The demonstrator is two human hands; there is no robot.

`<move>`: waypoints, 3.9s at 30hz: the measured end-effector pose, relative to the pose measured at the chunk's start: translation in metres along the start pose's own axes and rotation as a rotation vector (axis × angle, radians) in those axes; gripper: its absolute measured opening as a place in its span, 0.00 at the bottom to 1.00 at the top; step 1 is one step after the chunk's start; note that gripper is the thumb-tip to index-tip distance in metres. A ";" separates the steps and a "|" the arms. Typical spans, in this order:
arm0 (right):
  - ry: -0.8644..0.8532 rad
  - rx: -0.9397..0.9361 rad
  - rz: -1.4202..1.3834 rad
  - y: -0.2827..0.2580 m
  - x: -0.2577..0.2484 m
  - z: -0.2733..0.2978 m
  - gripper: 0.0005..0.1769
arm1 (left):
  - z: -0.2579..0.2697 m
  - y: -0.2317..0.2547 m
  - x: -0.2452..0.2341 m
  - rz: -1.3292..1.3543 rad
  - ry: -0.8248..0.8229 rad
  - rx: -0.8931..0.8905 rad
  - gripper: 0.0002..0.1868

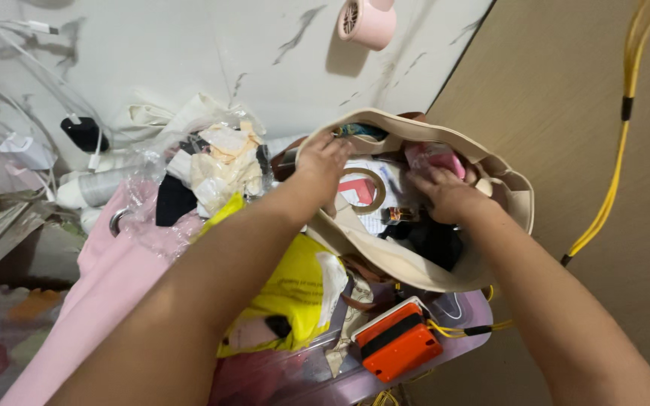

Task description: The person removes items including toiletries and small pouches from a large tote bag, sorts through a yellow shipping mailer, and then picks up and refolds a large white fabric garment.

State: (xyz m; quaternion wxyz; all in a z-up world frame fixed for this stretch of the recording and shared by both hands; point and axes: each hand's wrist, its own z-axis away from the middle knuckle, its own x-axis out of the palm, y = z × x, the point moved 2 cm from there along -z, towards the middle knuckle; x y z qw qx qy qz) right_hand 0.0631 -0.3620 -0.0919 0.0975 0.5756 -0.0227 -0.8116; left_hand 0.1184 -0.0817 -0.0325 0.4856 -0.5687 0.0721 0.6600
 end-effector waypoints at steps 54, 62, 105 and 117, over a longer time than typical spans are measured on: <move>0.536 -0.245 -0.548 -0.161 0.005 -0.084 0.20 | 0.022 -0.034 0.028 -0.164 0.816 0.288 0.15; 0.523 -0.217 -0.648 -0.129 -0.002 -0.064 0.11 | 0.020 -0.055 0.029 0.072 0.845 0.333 0.12; 0.418 -0.401 0.169 -0.068 0.007 -0.018 0.30 | 0.073 0.054 0.026 0.114 0.310 0.569 0.04; 0.330 -0.617 -0.112 -0.058 -0.038 0.003 0.35 | 0.092 0.034 0.022 0.205 0.357 0.506 0.04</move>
